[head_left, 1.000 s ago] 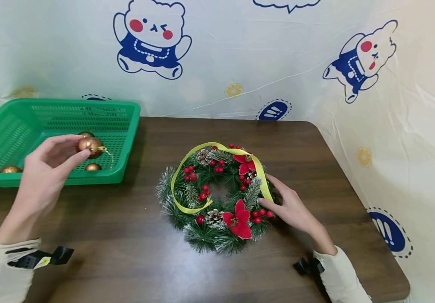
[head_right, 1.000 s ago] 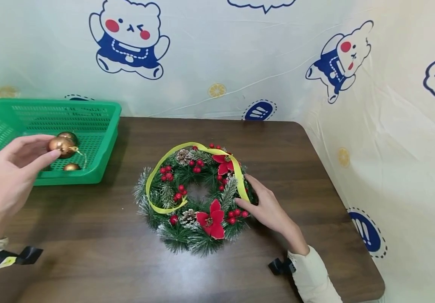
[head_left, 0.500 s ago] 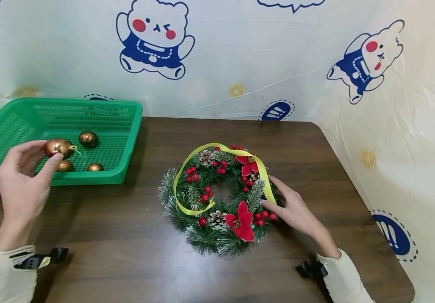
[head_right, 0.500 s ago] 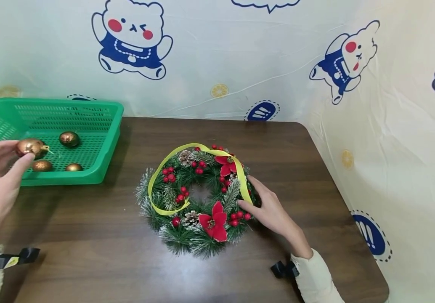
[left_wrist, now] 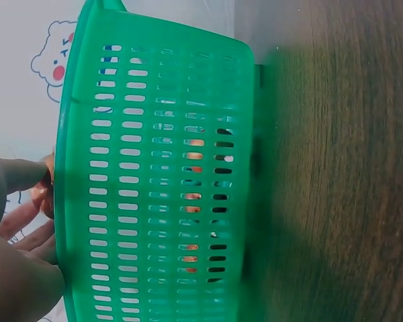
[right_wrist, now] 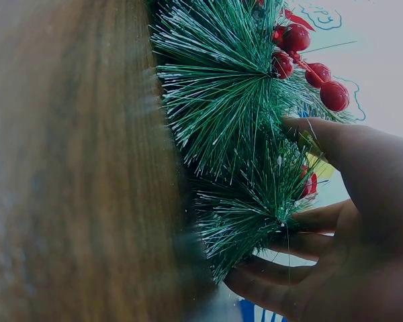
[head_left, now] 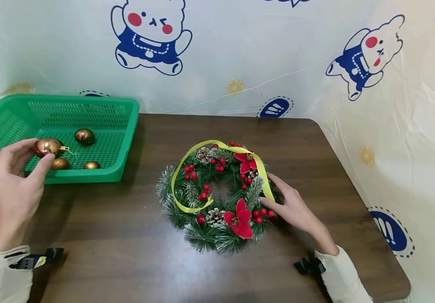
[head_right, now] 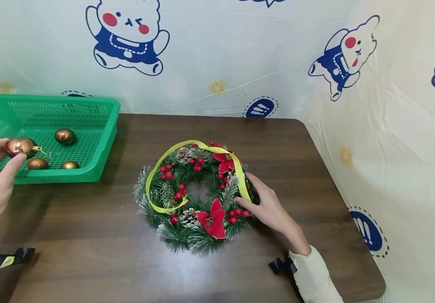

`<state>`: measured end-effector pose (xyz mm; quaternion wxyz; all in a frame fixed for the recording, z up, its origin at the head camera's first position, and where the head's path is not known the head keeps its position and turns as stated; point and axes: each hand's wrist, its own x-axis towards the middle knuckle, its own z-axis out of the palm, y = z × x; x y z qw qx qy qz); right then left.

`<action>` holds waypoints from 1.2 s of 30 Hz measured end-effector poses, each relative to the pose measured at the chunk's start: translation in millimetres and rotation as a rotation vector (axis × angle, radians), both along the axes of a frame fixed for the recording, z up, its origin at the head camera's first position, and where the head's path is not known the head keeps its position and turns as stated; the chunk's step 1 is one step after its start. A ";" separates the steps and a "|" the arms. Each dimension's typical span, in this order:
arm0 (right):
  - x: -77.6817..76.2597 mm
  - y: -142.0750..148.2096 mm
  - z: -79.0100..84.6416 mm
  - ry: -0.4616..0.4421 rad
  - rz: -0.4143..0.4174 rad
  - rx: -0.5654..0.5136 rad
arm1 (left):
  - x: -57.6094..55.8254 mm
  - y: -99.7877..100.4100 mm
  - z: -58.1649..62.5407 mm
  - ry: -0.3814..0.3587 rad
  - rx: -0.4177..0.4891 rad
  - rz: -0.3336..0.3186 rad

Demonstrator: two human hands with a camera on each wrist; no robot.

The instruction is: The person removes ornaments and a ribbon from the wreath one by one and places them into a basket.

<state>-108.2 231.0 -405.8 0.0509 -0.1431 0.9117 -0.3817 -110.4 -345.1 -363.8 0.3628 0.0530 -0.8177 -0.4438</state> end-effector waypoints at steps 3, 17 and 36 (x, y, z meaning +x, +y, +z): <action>-1.2 -0.5 0.3 0.004 0.003 -0.004 | 0.0 -0.9 1.3 0.008 0.007 -0.012; -3.1 -1.7 2.9 -0.001 0.003 0.008 | 2.3 -3.5 -2.3 -0.021 -0.007 -0.019; 3.0 -2.8 6.4 0.032 -0.038 0.009 | 3.1 12.0 12.7 0.117 0.391 -0.197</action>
